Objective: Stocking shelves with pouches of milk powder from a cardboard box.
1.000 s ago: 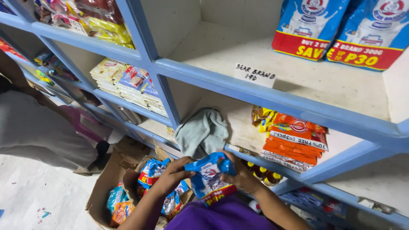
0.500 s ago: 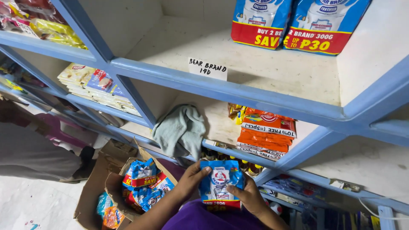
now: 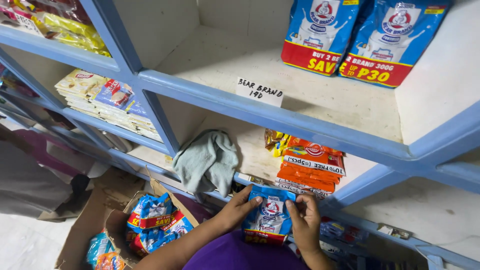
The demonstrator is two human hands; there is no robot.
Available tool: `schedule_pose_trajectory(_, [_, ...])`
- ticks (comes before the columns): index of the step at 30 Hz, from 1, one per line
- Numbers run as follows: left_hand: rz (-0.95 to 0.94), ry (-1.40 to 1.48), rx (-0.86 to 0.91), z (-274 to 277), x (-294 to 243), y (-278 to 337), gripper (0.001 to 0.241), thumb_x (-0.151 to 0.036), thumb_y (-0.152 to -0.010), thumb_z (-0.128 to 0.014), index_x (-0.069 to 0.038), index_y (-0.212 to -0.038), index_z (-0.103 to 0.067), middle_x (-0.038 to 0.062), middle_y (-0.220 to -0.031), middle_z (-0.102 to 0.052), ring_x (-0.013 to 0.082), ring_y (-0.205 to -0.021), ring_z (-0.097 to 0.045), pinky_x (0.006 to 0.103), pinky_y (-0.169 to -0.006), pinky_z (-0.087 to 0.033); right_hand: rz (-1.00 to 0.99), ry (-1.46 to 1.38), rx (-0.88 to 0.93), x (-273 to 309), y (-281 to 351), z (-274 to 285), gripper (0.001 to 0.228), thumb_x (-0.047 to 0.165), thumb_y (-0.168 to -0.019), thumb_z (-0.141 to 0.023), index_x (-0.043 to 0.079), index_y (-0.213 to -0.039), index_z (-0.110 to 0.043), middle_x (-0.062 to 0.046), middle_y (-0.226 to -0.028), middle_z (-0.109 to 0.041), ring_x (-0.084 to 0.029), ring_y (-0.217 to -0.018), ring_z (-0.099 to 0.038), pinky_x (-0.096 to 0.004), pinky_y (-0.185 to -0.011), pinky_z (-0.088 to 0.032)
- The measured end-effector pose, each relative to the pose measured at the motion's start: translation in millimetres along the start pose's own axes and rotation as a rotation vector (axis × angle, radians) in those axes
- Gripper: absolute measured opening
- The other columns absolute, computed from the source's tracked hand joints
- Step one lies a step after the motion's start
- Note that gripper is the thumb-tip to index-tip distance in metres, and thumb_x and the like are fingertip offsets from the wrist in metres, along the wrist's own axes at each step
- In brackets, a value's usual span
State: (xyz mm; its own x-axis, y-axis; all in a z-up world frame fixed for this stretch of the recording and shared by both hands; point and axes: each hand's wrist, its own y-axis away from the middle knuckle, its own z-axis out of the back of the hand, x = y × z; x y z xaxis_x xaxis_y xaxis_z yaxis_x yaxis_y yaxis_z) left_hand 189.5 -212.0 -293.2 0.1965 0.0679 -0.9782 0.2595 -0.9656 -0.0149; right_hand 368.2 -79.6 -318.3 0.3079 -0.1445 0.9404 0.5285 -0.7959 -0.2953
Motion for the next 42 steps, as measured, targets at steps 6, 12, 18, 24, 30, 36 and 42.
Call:
schedule_pose_trajectory(6, [-0.040, -0.074, -0.047, 22, 9, -5, 0.036, -0.029, -0.106, -0.055, -0.003, -0.130, -0.058, 0.005, -0.115, -0.068, 0.0100, -0.109, -0.059, 0.0288, -0.097, -0.050, 0.117, 0.234, 0.012, 9, -18, -17, 0.011, 0.002, -0.096, -0.064, 0.003, -0.095, -0.053, -0.001, -0.095, -0.048, -0.009, -0.084, -0.049, -0.024, -0.076, -0.044])
schedule_pose_trajectory(12, [-0.148, -0.233, -0.100, 32, 0, 3, 0.030, -0.028, -0.109, -0.054, 0.001, -0.112, -0.063, 0.005, -0.098, -0.062, 0.0105, -0.095, -0.055, 0.0293, -0.086, -0.050, 0.173, 0.069, 0.067, 14, -28, -21, 0.009, 0.002, -0.102, -0.059, 0.002, -0.096, -0.051, -0.002, -0.096, -0.046, -0.010, -0.087, -0.043, -0.024, -0.082, -0.039])
schedule_pose_trajectory(18, [-0.222, -0.303, -0.230, 40, 4, 3, 0.028, -0.025, -0.107, -0.055, 0.001, -0.101, -0.060, 0.004, -0.088, -0.058, 0.0103, -0.087, -0.054, 0.0294, -0.078, -0.049, -0.078, -0.241, 0.033, -6, -32, -36, 0.009, 0.004, -0.101, -0.060, 0.003, -0.108, -0.053, -0.003, -0.100, -0.053, -0.011, -0.090, -0.050, -0.027, -0.083, -0.045])
schedule_pose_trajectory(24, [-0.206, -0.207, -0.428, 49, 10, 0, 0.025, -0.024, -0.106, -0.056, -0.002, -0.095, -0.059, 0.002, -0.081, -0.056, 0.0083, -0.080, -0.050, 0.0290, -0.071, -0.047, -0.280, -0.013, 0.182, -36, -4, -52, 0.040, 0.015, -0.099, -0.059, 0.009, -0.137, -0.050, -0.003, -0.117, -0.064, -0.010, -0.105, -0.058, -0.027, -0.095, -0.049])
schedule_pose_trajectory(30, [-0.186, -0.082, -0.337, 64, 35, 3, 0.027, -0.026, -0.110, -0.051, -0.001, -0.108, -0.062, 0.000, -0.093, -0.060, 0.0080, -0.089, -0.053, 0.0254, -0.080, -0.048, -0.181, -0.179, 0.129, -40, 2, -54, 0.033, 0.014, -0.105, -0.060, 0.000, -0.134, -0.055, -0.009, -0.121, -0.066, -0.015, -0.108, -0.061, -0.032, -0.098, -0.050])
schedule_pose_trajectory(36, [-0.281, -0.233, -0.250, 53, 3, 14, 0.036, -0.026, -0.110, -0.046, 0.000, -0.132, -0.057, 0.009, -0.117, -0.064, 0.0161, -0.111, -0.057, 0.0300, -0.098, -0.045, -0.131, -0.249, -0.020, -15, -7, -59, 0.036, 0.013, -0.104, -0.057, 0.003, -0.138, -0.051, -0.008, -0.124, -0.065, -0.015, -0.110, -0.062, -0.035, -0.099, -0.051])
schedule_pose_trajectory(42, [-0.271, -0.393, -0.339, 41, 12, 18, 0.034, -0.025, -0.107, -0.051, 0.001, -0.128, -0.056, 0.018, -0.111, -0.064, 0.0267, -0.105, -0.064, 0.0363, -0.093, -0.050, -0.196, -0.335, -0.087, -15, 9, -69, 0.037, 0.016, -0.104, -0.055, 0.005, -0.139, -0.051, -0.008, -0.125, -0.065, -0.017, -0.110, -0.063, -0.036, -0.098, -0.052])
